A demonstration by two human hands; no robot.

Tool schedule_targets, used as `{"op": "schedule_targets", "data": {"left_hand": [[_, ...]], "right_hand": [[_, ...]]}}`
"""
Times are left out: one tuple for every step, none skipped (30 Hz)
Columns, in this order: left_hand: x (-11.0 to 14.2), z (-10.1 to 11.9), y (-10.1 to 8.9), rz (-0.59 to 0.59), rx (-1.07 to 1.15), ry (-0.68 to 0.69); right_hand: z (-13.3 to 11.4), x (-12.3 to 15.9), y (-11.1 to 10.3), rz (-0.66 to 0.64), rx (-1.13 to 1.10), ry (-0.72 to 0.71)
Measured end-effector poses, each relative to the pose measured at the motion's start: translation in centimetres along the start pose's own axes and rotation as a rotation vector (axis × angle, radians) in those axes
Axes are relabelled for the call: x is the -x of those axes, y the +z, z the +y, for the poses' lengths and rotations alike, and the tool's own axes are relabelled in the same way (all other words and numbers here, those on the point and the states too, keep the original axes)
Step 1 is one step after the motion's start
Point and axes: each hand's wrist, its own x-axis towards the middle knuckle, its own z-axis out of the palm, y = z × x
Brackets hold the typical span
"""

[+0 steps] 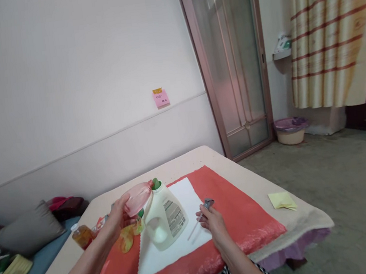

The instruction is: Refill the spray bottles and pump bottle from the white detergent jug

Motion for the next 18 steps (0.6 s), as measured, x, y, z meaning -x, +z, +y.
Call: {"op": "schedule_targets", "data": {"left_hand": [[0.1,0.5,-0.1,0.004,-0.045,0.0],[0.2,0.9,-0.2,0.006,-0.091,0.004],[0.3,1.4,-0.2,0.006,-0.136,0.01],[0.3,1.9,-0.3,0.006,-0.182,0.018],[0.3,2.4,-0.4,0.007,-0.228,0.028],[0.3,2.8,-0.5,0.009,-0.273,0.037],[0.2,3.2,-0.5,0.013,-0.316,0.045],[0.1,3.6,-0.5,0.016,-0.357,0.051],[0.0,3.9,-0.6,0.019,-0.396,0.057],[0.0,4.2,-0.5,0.019,-0.432,0.065],[0.0,4.5,-0.5,0.019,-0.465,0.074],[0.0,4.8,-0.4,0.018,-0.497,0.087],[0.0,5.1,-0.4,0.019,-0.528,0.102],[0.0,5.4,-0.3,0.021,-0.559,0.12],[0.0,5.7,-0.2,0.026,-0.59,0.14],[0.0,5.9,-0.1,0.034,-0.621,0.162],[-0.1,6.2,-0.1,0.047,-0.653,0.185],[-0.2,6.4,0.0,0.062,-0.685,0.21]], "right_hand": [[0.0,0.0,0.0,-0.002,-0.001,0.001],[0.0,0.0,0.0,-0.004,-0.002,0.002],[0.0,0.0,0.0,-0.006,-0.003,0.002],[0.0,0.0,0.0,-0.007,-0.004,0.002],[0.0,0.0,0.0,-0.008,-0.005,0.002],[0.0,0.0,0.0,-0.009,-0.005,0.004],[0.0,0.0,0.0,-0.008,-0.004,0.006],[0.0,0.0,0.1,-0.007,-0.002,0.01],[-0.1,0.0,0.1,-0.005,0.0,0.015],[-0.1,0.0,0.1,-0.004,0.002,0.019],[-0.1,0.0,0.1,-0.002,0.003,0.023],[-0.1,-0.1,0.0,-0.001,0.004,0.027],[-0.1,-0.1,0.0,0.0,0.005,0.029],[-0.1,-0.1,0.0,0.001,0.005,0.031],[-0.1,-0.2,0.0,0.0,0.005,0.032],[-0.1,-0.2,-0.1,-0.001,0.005,0.033],[-0.1,-0.2,-0.1,-0.004,0.005,0.033],[0.0,-0.2,-0.2,-0.006,0.005,0.033]]}}
